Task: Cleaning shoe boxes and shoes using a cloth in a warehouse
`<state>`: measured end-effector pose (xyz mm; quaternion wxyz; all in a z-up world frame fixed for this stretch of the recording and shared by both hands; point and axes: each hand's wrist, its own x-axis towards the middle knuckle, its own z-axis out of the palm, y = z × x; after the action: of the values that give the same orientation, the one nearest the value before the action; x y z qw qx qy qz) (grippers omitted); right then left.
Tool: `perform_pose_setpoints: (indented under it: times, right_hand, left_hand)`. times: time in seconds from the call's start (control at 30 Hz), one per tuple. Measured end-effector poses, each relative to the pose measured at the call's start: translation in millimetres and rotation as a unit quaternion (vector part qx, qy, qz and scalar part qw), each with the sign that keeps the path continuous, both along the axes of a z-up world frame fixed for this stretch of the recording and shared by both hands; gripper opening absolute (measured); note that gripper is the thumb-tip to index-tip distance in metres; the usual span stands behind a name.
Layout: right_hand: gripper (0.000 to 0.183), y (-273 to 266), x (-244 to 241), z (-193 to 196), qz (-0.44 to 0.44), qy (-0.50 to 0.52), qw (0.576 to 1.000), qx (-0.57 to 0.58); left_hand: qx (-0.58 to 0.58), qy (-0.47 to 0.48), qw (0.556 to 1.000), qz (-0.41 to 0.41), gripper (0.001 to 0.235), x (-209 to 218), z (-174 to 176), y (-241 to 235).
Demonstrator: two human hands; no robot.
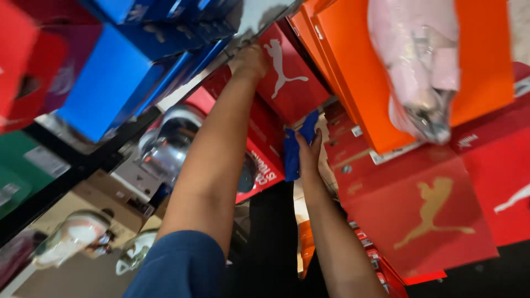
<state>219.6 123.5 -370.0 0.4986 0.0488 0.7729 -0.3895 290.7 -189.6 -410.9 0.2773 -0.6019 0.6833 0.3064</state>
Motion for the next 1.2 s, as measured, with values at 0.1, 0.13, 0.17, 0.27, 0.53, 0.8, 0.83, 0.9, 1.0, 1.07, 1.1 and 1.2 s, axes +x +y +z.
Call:
perform_pose_setpoints:
  times: [0.1, 0.13, 0.17, 0.27, 0.53, 0.8, 0.83, 0.9, 1.0, 1.07, 1.1, 1.2]
  right_hand:
    - [0.089, -6.6, -5.8, -20.9, -0.028, -0.004, 1.0, -0.013]
    - [0.089, -16.2, -6.6, -17.3, -0.031, -0.005, 1.0, -0.002]
    - [0.065, -26.1, -7.7, -13.1, -0.121, -0.089, 0.984, -0.093]
    - [0.043, -29.6, -6.9, -31.2, -0.229, -0.218, 0.934, -0.164]
    - [0.044, -31.3, -12.7, -72.0, -0.244, -0.337, 0.9, -0.13]
    - [0.053, -66.7, -12.2, 31.9, -0.204, -0.307, 0.925, -0.095]
    - [0.053, -69.4, -13.3, 42.9, -0.202, -0.303, 0.926, -0.102]
    - [0.037, -72.9, -14.5, 66.1, -0.219, -0.266, 0.935, -0.08]
    - [0.038, -68.9, -15.9, 95.8, -0.2, -0.269, 0.937, -0.1]
    - [0.04, -72.0, -17.0, 135.8, -0.203, -0.325, 0.916, -0.117]
    - [0.042, -71.6, -16.6, 157.0, -0.21, -0.381, 0.891, -0.127]
    - [0.033, -71.7, -19.8, 256.1, -0.197, -0.24, 0.947, -0.082]
  left_hand:
    - [0.035, 0.005, 0.999, -0.007, 0.084, 6.1, -63.9, -5.1]
    - [0.045, 0.003, 0.999, -0.01, 0.084, 9.6, -79.9, -5.9]
    - [0.045, -0.003, 0.999, -0.01, 0.086, 13.3, -95.0, -6.1]
    - [0.048, 0.055, 0.997, 0.032, 0.083, 25.2, -108.9, -3.4]
    - [-0.044, 0.096, 0.99, 0.095, 0.057, 40.6, -163.7, 4.1]
    - [-0.072, 0.093, 0.993, 0.015, 0.053, 17.4, -4.4, -42.5]
    - [-0.078, 0.098, 0.992, 0.015, 0.053, 20.3, 12.2, -42.4]
    - [-0.107, 0.12, 0.986, 0.033, 0.068, 27.7, 45.4, -39.6]
    - [-0.139, 0.143, 0.98, 0.018, 0.068, 30.2, 98.5, -40.4]
    - [-0.174, 0.153, 0.973, 0.009, 0.067, 30.3, 142.9, -38.6]
    - [-0.2, 0.162, 0.966, -0.003, 0.067, 30.0, 165.8, -36.3]
    - [-0.248, 0.188, 0.948, -0.068, 0.067, 29.3, 270.1, -27.4]
